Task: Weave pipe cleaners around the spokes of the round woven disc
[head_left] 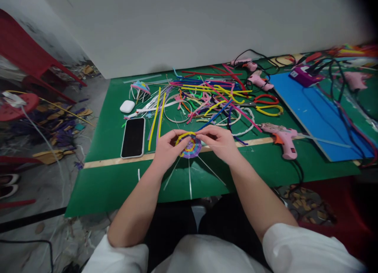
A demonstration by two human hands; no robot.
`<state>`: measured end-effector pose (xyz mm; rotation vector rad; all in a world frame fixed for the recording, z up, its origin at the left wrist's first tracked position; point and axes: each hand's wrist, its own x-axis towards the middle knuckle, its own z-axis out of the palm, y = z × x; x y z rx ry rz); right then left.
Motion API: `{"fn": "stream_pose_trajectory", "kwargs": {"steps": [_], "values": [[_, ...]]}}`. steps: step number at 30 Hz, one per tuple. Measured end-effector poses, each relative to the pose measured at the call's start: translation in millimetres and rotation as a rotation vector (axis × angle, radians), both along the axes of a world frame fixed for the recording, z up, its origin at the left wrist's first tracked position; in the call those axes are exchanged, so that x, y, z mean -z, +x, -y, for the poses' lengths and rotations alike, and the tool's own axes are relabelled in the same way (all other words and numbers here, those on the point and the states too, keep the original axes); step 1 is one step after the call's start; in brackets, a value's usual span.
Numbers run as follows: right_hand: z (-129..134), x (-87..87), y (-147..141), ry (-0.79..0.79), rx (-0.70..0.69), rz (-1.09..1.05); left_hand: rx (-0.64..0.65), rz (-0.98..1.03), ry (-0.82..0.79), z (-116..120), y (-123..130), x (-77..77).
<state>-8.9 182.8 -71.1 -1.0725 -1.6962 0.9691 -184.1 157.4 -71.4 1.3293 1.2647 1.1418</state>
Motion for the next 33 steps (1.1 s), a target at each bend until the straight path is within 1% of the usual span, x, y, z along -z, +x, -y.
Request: {"fn": "stream_pose_trajectory", "kwargs": {"steps": [1,3,4,5,6,7,10,14,17,20,23,28,33], "values": [[-1.5,-0.5,2.7,-0.03,0.01,-0.012,0.105,0.006,-0.035,0.5,-4.3,-4.4],[-4.5,-2.7,9.6,-0.109,0.004,-0.023,0.366,0.015,-0.118,1.6,-15.9,-14.0],[-5.6,-4.3,13.4,-0.15,-0.017,-0.022,0.505,0.026,-0.157,2.0,-22.6,-18.2],[-6.3,-6.1,16.8,-0.189,-0.045,-0.02,0.604,0.048,-0.18,2.3,-29.1,-21.2],[-6.6,-8.0,19.8,-0.221,-0.072,-0.021,0.652,0.083,-0.193,2.3,-34.8,-23.0],[-6.4,-9.8,22.0,-0.248,-0.093,-0.023,0.656,0.132,-0.194,2.0,-39.2,-23.4],[-4.4,-12.8,23.9,-0.31,-0.126,-0.027,0.545,0.21,-0.203,-0.2,-41.3,-18.7],[-1.7,-9.7,19.3,-0.38,-0.162,-0.033,0.465,0.116,-0.209,-2.6,-21.5,-9.0],[-1.1,-5.4,15.7,-0.386,-0.194,-0.029,0.351,0.046,-0.17,-1.6,-5.3,-3.5],[-1.1,-3.0,13.5,-0.352,-0.186,-0.002,0.243,-0.011,-0.09,0.1,2.5,1.3],[-1.3,-2.9,12.3,-0.332,-0.16,0.017,0.174,-0.029,-0.008,0.7,4.1,5.3],[-1.5,-5.5,13.5,-0.231,-0.163,0.07,0.136,-0.054,0.041,-0.2,4.3,9.2],[0.4,-8.2,17.6,-0.045,-0.167,0.209,0.119,-0.07,0.043,-0.6,3.7,9.3]]}}
